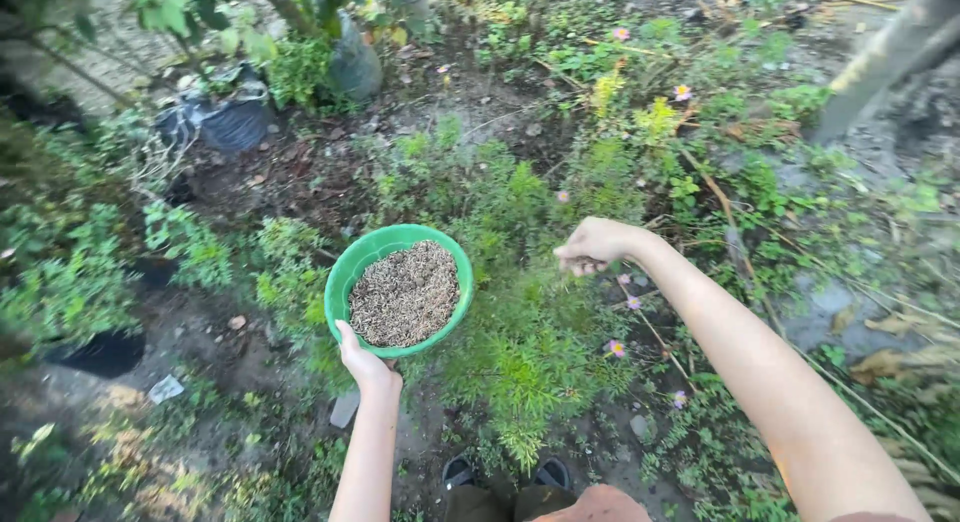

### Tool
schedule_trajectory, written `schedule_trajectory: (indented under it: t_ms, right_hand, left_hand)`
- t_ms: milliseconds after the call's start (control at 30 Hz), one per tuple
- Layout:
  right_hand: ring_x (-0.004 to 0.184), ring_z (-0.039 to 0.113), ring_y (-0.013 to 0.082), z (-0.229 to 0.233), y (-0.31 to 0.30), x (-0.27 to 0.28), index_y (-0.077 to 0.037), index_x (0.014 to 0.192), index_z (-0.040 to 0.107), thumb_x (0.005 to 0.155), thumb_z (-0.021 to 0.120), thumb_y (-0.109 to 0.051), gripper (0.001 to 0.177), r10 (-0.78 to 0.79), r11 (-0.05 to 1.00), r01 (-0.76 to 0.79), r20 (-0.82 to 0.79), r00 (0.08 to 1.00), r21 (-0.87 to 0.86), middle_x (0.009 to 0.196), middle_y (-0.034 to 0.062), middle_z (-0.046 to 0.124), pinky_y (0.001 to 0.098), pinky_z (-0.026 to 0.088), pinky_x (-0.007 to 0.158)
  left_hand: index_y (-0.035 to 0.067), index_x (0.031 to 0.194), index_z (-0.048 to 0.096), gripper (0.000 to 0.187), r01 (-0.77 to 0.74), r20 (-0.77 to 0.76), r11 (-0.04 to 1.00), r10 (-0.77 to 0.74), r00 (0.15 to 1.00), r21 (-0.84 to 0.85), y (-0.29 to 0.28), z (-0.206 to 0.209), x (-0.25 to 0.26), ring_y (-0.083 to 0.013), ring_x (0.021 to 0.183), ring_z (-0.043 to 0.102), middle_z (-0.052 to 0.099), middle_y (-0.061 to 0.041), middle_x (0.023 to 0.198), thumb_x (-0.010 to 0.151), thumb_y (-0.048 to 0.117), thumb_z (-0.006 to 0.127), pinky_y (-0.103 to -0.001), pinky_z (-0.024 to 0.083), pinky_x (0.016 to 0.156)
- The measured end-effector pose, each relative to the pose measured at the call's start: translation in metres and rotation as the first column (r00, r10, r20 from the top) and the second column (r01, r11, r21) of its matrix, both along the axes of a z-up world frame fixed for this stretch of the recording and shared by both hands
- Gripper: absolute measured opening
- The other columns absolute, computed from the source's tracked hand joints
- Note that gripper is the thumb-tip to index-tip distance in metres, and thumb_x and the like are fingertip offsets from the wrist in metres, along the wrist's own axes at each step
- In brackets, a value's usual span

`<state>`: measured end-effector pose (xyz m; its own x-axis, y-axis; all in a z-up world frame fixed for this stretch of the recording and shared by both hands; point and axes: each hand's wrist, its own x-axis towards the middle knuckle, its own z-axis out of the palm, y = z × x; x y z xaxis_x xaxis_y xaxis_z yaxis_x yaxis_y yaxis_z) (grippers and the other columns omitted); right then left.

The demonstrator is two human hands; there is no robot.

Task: Applying granular fertilizer or seeds to various ground-planted and potted plants in a backyard garden by hand-broadcasting.

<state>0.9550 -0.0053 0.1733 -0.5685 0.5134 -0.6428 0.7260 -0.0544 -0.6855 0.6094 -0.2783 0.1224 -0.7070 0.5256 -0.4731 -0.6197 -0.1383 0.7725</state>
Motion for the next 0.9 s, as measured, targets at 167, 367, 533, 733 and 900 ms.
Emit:
schedule_trajectory:
  t_ms: [167, 367, 533, 733, 900]
  right_hand:
    - [0.057, 0.066, 0.0145, 0.020, -0.027, 0.061, -0.002, 0.092, 0.083, 0.100, 0.059, -0.050, 0.054, -0.082, 0.975, 0.025, 0.253, 0.964, 0.220, 0.072, 0.0064, 0.074, 0.0279, 0.052, 0.053]
    - [0.073, 0.074, 0.0101, -0.001, -0.062, 0.102, -0.005, 0.106, 0.081, 0.090, 0.066, -0.030, 0.033, -0.163, 0.982, 0.164, -0.025, 0.986, 0.088, 0.089, 0.0041, 0.081, 0.0266, 0.060, 0.065]
    - [0.079, 0.076, 0.0121, 0.034, -0.095, 0.082, -0.002, 0.111, 0.080, 0.085, 0.072, -0.004, 0.027, -0.248, 0.936, 0.304, -0.284, 0.926, 0.176, 0.096, 0.0083, 0.083, 0.0294, 0.061, 0.069]
    - [0.073, 0.076, 0.0174, 0.051, -0.106, 0.051, 0.002, 0.108, 0.078, 0.091, 0.077, -0.009, 0.020, -0.370, 0.879, 0.416, -0.215, 0.904, 0.233, 0.087, 0.0142, 0.081, 0.0280, 0.062, 0.065]
    - [0.082, 0.078, 0.0128, 0.048, -0.097, 0.017, -0.005, 0.111, 0.079, 0.090, 0.072, -0.009, 0.023, -0.394, 0.853, 0.446, -0.226, 0.891, 0.271, 0.093, 0.0066, 0.082, 0.0291, 0.065, 0.074]
  left_hand:
    - [0.019, 0.141, 0.054, 0.058, 0.136, -0.028, 0.990, -0.137, 0.990, -0.027, 0.031, -0.030, 0.011, -0.0193, 0.090, 0.062, 0.067, -0.005, 0.126, 0.103, 0.062, 0.049, -0.032, 0.041, 0.057]
    - [0.021, 0.139, 0.053, 0.057, 0.257, 0.001, 0.966, -0.257, 0.966, -0.015, 0.058, -0.013, 0.033, -0.0137, 0.091, 0.067, 0.067, 0.001, 0.123, 0.099, 0.061, 0.049, -0.030, 0.049, 0.060]
    - [0.022, 0.139, 0.053, 0.057, 0.308, -0.001, 0.950, -0.308, 0.951, -0.055, 0.065, -0.016, 0.032, -0.0129, 0.095, 0.068, 0.067, 0.001, 0.124, 0.099, 0.061, 0.049, -0.030, 0.052, 0.063]
    - [0.022, 0.141, 0.051, 0.056, 0.325, -0.024, 0.945, -0.326, 0.945, -0.027, 0.061, -0.008, 0.025, -0.0147, 0.094, 0.068, 0.066, 0.000, 0.124, 0.099, 0.060, 0.049, -0.029, 0.049, 0.059]
    - [0.020, 0.141, 0.050, 0.057, 0.302, -0.021, 0.953, -0.301, 0.953, 0.011, 0.051, -0.014, 0.007, -0.0179, 0.098, 0.070, 0.066, -0.003, 0.127, 0.098, 0.057, 0.051, -0.032, 0.055, 0.062]
